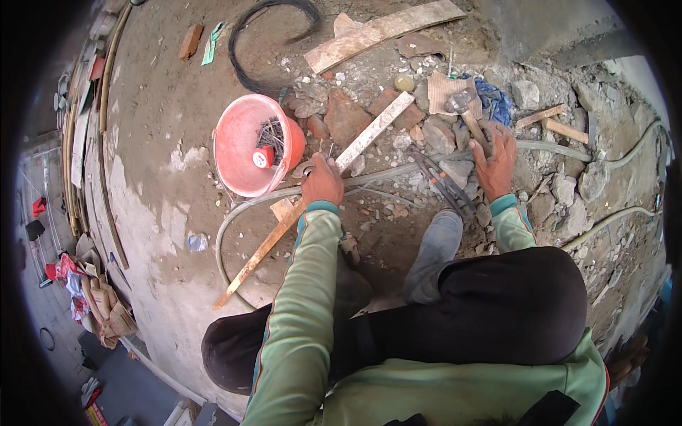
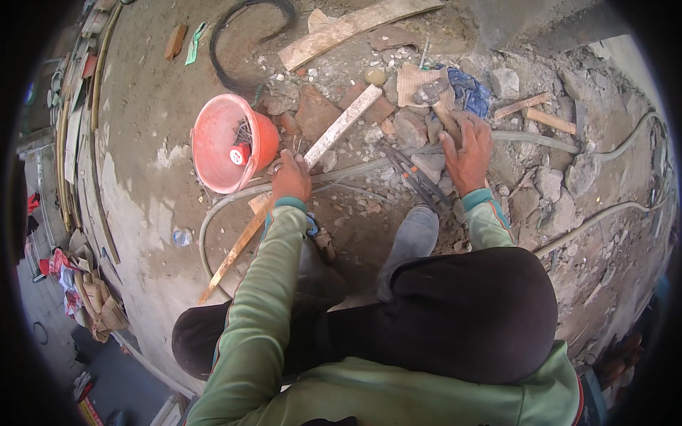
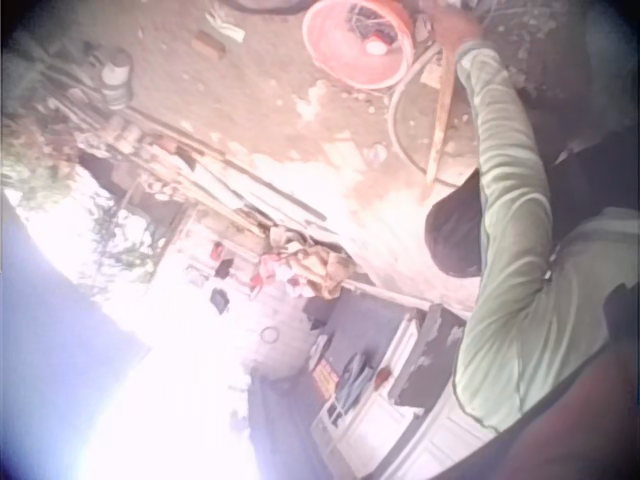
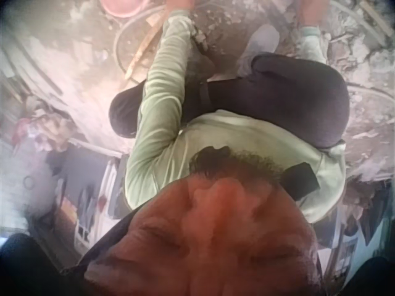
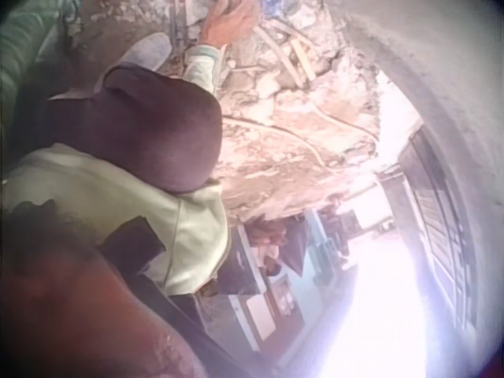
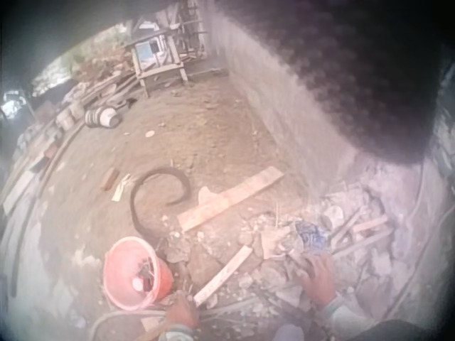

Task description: The person hammers nails into a wooden plank using a hammer. They repeatedly pick nails from a pink bucket, position the plank, and strike the nails to secure them.

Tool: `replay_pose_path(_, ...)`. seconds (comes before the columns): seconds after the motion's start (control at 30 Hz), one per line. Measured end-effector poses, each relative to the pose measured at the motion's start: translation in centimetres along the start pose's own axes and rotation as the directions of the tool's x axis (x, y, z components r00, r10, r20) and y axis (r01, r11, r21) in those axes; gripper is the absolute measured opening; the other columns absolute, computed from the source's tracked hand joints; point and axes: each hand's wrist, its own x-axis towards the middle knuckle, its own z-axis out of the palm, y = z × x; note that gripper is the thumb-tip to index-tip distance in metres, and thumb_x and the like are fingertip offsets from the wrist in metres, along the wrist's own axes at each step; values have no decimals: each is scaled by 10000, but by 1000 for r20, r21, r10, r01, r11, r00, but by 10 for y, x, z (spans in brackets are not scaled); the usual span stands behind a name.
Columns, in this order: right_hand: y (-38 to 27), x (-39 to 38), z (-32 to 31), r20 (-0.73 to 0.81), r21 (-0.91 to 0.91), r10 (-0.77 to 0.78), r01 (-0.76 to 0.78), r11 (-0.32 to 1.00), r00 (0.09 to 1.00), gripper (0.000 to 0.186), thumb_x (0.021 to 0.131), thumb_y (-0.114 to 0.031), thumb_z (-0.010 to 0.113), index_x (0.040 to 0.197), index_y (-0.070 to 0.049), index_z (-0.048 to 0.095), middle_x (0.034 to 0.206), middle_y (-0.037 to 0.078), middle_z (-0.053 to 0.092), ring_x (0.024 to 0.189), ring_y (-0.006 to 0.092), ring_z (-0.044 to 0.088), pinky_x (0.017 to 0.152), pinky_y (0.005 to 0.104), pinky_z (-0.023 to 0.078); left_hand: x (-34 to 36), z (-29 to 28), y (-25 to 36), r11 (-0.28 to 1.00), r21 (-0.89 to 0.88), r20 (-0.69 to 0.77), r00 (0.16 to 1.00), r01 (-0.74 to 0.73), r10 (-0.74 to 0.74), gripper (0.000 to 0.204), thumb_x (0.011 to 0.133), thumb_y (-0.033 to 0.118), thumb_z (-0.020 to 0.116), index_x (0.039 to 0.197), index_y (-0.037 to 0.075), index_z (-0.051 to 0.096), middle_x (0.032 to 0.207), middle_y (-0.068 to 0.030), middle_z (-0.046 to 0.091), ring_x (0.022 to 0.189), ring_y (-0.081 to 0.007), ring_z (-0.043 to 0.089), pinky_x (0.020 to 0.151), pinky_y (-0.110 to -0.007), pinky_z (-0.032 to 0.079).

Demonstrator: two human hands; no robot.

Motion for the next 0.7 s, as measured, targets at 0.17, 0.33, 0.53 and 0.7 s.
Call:
replay_pose_path(0.17,14,-41,-13,153,-106,161,-146,984,975,597,819,-173,768,1382,-119,574,1268,157,585,1206,382,540,1015,485,436,-5,-4,-22,999,11,-20,999,39,-39,278,1053,300,471,1234,89,488,981,-291,698,955,-489,666,851,-587,487)
replay_pose_path(0.33,27,-39,-14,295,-256,171,-94,962,940,600,858,-153,716,1426,-94,529,1248,188,597,1118,412,588,942,485,489,-14,-4,-105,967,136,-51,976,216,-211,376,1056,343,446,1338,94,458,1039,-308,691,1014,-487,665,895,-593,483)
replay_pose_path(0.53,9,-30,-16,410,256,309,-434,864,858,480,980,-176,634,1416,-21,509,1033,183,634,827,308,630,762,407,525,0,11,-98,961,93,-60,965,260,-256,461,1050,310,455,1449,91,384,1194,-270,676,1085,-452,657,953,-673,402)
replay_pose_path(0.7,-65,-22,-11,574,607,247,-608,511,781,371,1051,-174,588,1389,-30,533,856,-15,562,678,56,519,596,234,452,-10,24,-102,997,21,-460,886,68,-50,287,996,211,570,1242,63,570,1146,-221,650,1062,-432,626,919,-586,443)
